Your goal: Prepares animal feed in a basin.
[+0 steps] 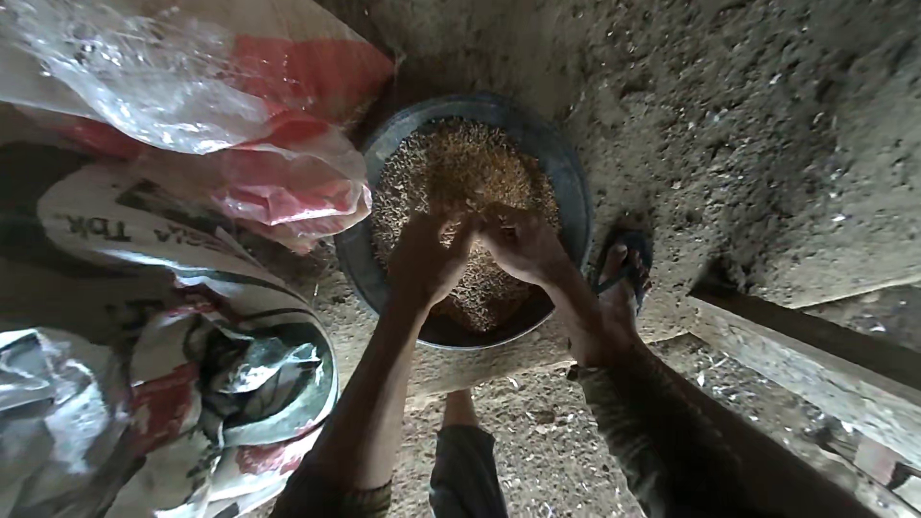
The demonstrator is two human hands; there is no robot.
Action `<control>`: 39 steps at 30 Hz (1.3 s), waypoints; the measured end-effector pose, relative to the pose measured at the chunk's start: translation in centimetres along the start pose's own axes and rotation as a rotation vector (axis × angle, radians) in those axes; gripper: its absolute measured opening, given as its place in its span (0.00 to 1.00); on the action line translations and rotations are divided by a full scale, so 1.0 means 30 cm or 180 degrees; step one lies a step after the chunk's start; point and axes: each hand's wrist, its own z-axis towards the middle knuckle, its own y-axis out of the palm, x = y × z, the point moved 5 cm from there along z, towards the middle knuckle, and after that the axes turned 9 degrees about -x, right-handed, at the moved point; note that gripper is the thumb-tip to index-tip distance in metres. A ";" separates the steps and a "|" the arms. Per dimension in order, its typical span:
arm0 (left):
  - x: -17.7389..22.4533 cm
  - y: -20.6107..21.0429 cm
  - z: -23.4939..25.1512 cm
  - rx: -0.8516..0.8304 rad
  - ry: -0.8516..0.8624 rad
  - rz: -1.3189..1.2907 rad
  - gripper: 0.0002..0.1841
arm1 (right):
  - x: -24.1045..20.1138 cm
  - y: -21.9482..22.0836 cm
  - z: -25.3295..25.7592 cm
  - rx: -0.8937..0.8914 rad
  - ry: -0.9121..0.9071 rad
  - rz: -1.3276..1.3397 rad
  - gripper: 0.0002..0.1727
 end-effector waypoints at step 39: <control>-0.037 0.181 0.010 0.1176 -0.0305 -0.2796 0.20 | 0.043 0.111 -0.005 0.0786 0.0784 0.2352 0.23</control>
